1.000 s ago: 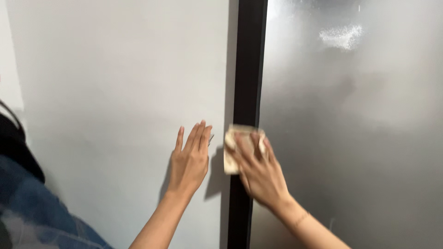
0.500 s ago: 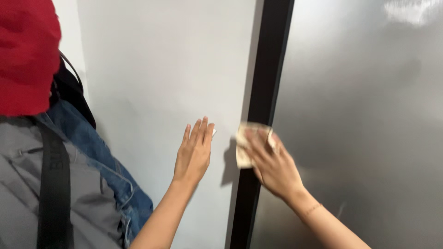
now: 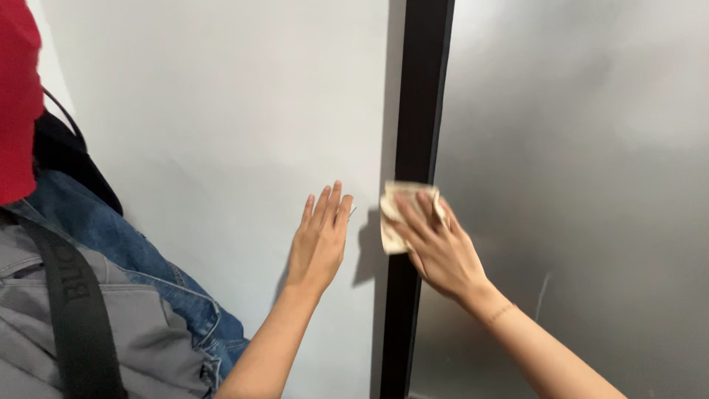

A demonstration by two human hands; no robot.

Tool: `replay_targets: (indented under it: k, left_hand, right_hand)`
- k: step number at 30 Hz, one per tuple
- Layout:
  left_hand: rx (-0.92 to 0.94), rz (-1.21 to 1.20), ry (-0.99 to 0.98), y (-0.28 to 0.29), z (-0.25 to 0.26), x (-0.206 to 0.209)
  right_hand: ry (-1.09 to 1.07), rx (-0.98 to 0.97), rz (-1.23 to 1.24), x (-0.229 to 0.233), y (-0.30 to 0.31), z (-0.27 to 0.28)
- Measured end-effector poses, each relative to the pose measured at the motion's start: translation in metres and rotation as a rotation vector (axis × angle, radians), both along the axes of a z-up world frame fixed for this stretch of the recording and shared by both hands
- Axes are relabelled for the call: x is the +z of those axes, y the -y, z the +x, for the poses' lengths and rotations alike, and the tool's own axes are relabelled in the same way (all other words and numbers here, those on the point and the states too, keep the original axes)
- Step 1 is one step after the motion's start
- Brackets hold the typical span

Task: The person cleans a glass door by spraying it with a spray bottle and wiping the surface with a cloth.

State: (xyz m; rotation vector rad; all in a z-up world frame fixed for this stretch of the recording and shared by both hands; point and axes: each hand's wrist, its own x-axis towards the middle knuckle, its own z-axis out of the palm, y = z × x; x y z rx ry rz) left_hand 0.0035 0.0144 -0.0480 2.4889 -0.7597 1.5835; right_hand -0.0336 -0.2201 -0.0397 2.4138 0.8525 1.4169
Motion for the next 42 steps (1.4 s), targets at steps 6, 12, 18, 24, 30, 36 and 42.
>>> replay_targets:
  k: [6,12,18,24,30,36,42]
  left_hand:
    - [-0.009,0.020,-0.008,-0.004,0.004,-0.004]
    - [-0.050,-0.047,-0.022,0.004,0.001,-0.009]
    - [-0.028,-0.024,-0.055,0.025,-0.008,-0.015]
    - [0.000,-0.041,0.036,0.052,-0.012,0.005]
    - [-0.162,-0.076,0.081,0.074,-0.019,0.007]
    - [-0.163,-0.019,0.083,0.100,-0.021,0.035]
    - [-0.154,0.005,0.050,0.116,-0.024,0.051]
  right_hand:
    - [-0.040,-0.155,0.024,0.018,-0.004,0.006]
    - [0.030,-0.099,0.090,0.012,-0.018,0.014]
    - [-0.198,-0.365,-0.148,-0.020,0.024,-0.015]
    - [0.185,-0.257,0.137,0.044,0.035,0.015]
    - [0.082,-0.173,-0.152,-0.017,0.064,-0.020]
    - [0.211,-0.263,0.252,0.075,0.108,-0.009]
    - [0.369,-0.225,0.025,0.057,0.075,0.010]
